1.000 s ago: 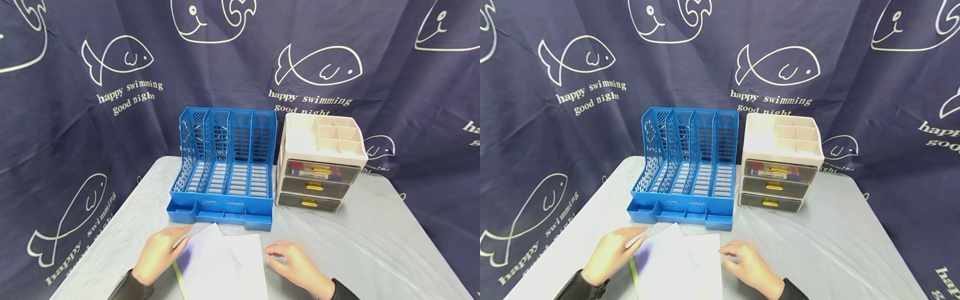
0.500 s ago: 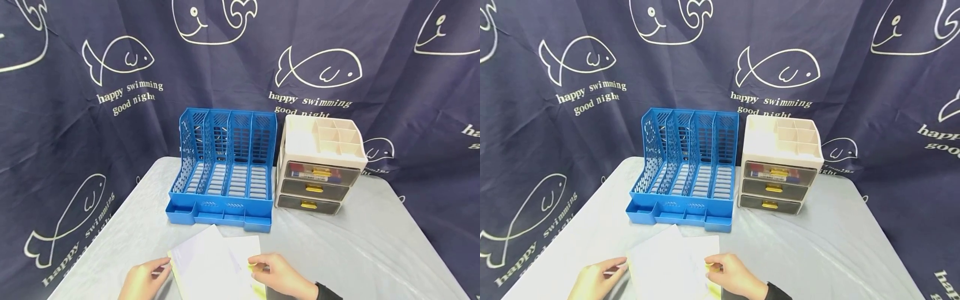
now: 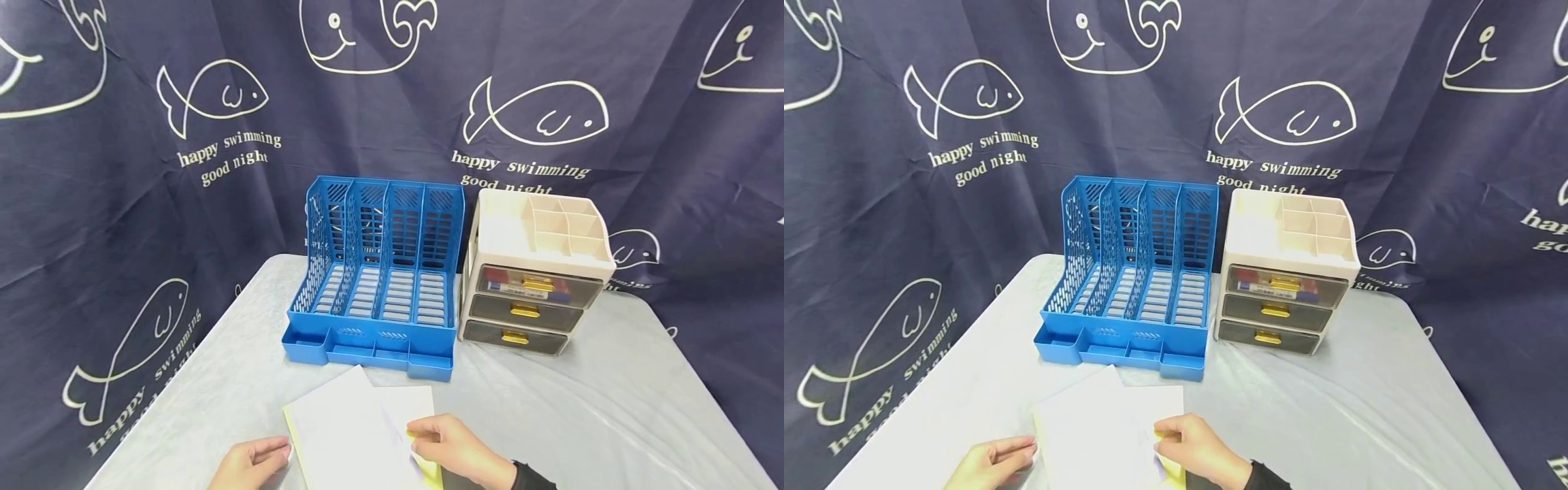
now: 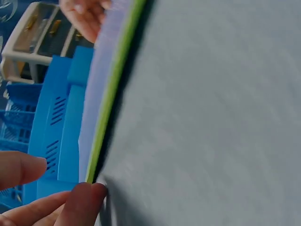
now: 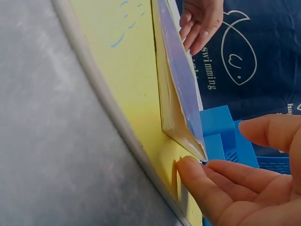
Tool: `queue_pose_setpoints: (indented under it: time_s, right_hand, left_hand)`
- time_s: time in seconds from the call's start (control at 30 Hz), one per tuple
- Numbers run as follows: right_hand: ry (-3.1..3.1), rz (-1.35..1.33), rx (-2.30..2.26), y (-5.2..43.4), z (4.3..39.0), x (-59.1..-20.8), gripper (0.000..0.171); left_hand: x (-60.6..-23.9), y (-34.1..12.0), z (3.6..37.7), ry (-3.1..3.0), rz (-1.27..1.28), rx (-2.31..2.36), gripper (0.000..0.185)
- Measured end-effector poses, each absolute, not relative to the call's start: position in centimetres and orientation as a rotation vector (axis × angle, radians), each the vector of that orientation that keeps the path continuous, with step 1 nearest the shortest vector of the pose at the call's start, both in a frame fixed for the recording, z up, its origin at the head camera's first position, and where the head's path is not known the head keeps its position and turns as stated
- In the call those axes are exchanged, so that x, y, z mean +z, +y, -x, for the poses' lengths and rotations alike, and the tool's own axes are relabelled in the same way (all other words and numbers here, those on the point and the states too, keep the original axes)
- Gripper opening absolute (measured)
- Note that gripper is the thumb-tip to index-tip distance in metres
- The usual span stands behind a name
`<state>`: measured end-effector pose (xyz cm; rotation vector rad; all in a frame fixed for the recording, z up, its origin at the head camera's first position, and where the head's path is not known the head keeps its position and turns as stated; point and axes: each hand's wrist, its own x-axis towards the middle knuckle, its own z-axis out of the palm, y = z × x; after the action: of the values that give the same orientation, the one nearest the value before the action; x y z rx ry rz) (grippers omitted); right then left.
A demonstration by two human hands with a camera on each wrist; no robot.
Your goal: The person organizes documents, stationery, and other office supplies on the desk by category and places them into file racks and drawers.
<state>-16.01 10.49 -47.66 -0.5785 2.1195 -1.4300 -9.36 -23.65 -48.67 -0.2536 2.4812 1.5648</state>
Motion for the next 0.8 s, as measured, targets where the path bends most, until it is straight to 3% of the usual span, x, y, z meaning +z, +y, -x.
queue_pose_setpoints:
  time_s: [0.67,0.8]
  right_hand:
    - [2.035,0.41,-1.499,9.2,16.3,-47.9,0.034]
    - [2.027,0.397,-1.505,9.1,16.4,-48.0,0.033]
  left_hand:
    - [-49.5,-24.1,10.8,1.996,0.243,1.92,0.058]
    - [-49.4,-23.3,11.1,1.926,0.272,1.954,0.051]
